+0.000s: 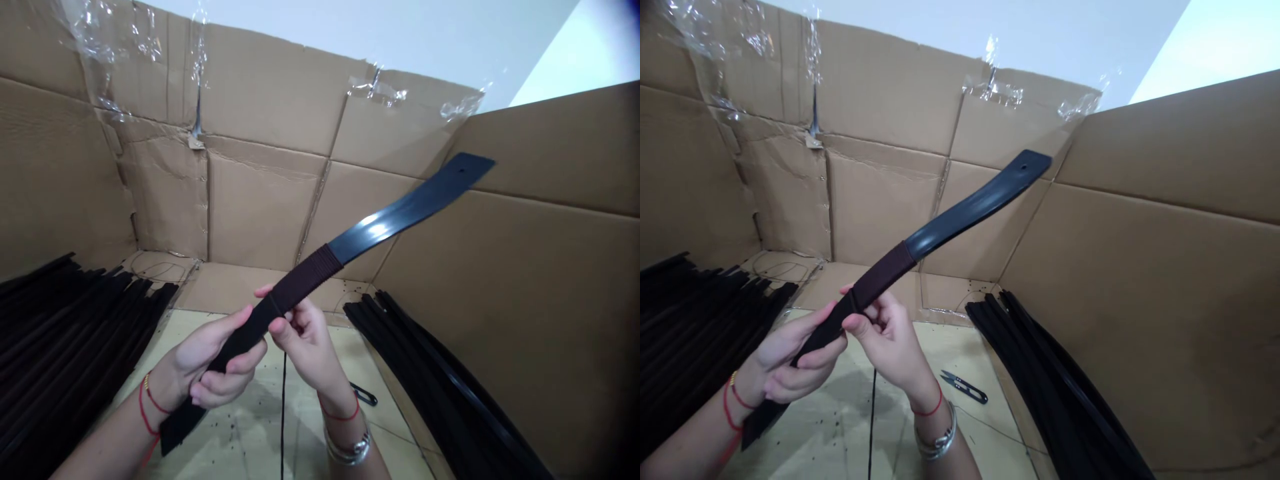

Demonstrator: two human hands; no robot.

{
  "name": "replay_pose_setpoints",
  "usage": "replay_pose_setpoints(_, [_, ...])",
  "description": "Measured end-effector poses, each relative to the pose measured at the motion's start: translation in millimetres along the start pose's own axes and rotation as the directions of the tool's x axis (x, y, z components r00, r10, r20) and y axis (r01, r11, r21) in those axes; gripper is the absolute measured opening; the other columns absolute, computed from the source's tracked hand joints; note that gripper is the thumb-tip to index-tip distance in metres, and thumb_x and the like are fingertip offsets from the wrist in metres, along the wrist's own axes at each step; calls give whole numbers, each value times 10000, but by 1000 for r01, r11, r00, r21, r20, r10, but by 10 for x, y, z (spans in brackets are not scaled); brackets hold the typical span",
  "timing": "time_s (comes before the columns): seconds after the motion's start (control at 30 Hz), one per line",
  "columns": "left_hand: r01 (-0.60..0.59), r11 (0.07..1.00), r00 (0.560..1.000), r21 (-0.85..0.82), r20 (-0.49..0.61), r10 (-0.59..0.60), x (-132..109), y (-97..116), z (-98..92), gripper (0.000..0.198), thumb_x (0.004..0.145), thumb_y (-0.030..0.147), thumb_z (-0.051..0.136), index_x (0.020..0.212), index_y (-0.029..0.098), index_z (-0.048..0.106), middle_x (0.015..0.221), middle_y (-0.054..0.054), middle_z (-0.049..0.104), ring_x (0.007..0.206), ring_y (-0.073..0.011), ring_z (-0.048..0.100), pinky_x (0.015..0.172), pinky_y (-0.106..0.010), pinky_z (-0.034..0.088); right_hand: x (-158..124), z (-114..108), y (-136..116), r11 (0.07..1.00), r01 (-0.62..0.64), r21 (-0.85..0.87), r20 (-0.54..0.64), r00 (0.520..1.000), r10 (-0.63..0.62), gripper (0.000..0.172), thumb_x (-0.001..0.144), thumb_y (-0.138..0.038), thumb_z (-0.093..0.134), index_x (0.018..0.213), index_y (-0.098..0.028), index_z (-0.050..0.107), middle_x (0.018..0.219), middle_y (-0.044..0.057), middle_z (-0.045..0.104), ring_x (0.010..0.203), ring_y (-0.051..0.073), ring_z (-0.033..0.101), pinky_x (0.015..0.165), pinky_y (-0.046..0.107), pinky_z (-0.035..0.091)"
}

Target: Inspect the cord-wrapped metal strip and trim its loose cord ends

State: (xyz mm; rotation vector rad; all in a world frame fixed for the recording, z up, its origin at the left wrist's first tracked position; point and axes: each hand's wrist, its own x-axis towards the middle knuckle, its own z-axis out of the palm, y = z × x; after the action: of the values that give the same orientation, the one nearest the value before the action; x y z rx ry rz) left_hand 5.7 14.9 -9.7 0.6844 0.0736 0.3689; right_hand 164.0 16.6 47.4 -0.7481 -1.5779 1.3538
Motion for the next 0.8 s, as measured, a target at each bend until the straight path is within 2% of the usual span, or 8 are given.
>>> replay_pose_setpoints(0.13, [70, 990, 997, 119, -30, -67, 117, -53, -6, 743, 770, 830, 314, 469, 173, 487, 277, 38, 223, 175, -90, 176, 181, -215, 142, 23, -95, 69, 993, 43, 106, 173, 983, -61, 484, 658, -593, 776, 806, -145, 667, 594, -15, 466, 494, 80, 366, 432, 206, 293])
replay_pose_setpoints(0.23, [-124, 952, 949, 281, -246, 196, 157, -22, 110, 669, 835, 744, 396, 702, 124, 610, 456, 1, 439, 369, -100, 408, 368, -196, 344, 74, -110, 114, 992, 86, 91, 55, 994, -91, 347, 749, -476, 761, 825, -156, 651, 631, -9, 508, 522, 86, 431, 476, 205, 358])
replay_pose_setpoints(0.33, [-114, 607, 584, 786, -441, 681, 112, 6, 269, 398, 897, 526, 531, 1069, 174, 601, 763, -31, 588, 674, -143, 525, 625, -215, 407, 110, -59, 99, 996, 83, 32, -107, 991, -79, 226, 805, -356, 736, 885, -160, 656, 660, -4, 535, 607, 106, 513, 555, 211, 424])
replay_pose_setpoints(0.4, [62, 406, 472, 912, -385, 793, 46, 13, 318, 336, 901, 460, 550, 1106, 197, 586, 819, -38, 595, 740, -171, 536, 660, -233, 387, 106, -23, 62, 999, 51, -2, -155, 987, -50, 262, 794, -391, 736, 875, -151, 667, 642, 4, 531, 661, 137, 545, 585, 235, 451])
replay_pose_setpoints(0.53, [-2, 714, 842, 700, -384, 379, -51, 53, 209, 456, 919, 596, 391, 851, 169, 534, 547, 41, 399, 430, -96, 334, 428, -206, 268, 69, 10, 14, 999, 9, -53, -46, 999, -12, 301, 767, -428, 746, 805, -133, 694, 581, 5, 524, 571, 133, 520, 525, 245, 432])
replay_pose_setpoints(0.6, [-10, 774, 875, 633, -368, 313, -17, 79, 131, 498, 897, 642, 383, 842, 165, 513, 511, 49, 394, 388, -94, 315, 408, -218, 283, 74, 22, 50, 995, 19, -97, -102, 994, -29, 279, 802, -403, 718, 793, -126, 690, 598, 9, 544, 491, 92, 456, 456, 216, 368])
replay_pose_setpoints(0.7, [-68, 693, 708, 718, -455, 541, 99, 83, 112, 375, 874, 548, 538, 902, 179, 481, 645, 20, 472, 548, -106, 419, 528, -203, 328, 121, 12, 149, 996, 50, -78, -312, 947, -72, 275, 841, -391, 686, 854, -117, 682, 539, -41, 432, 423, 42, 284, 390, 185, 208])
replay_pose_setpoints(0.8, [10, 589, 448, 808, -530, 720, 137, 62, 190, 373, 859, 537, 571, 799, 182, 472, 611, 33, 408, 542, -100, 344, 491, -198, 241, 165, -58, 196, 997, -8, 73, -213, 977, 24, 342, 833, -429, 692, 960, -111, 678, 494, -95, 266, 411, 31, 154, 389, 182, 129])
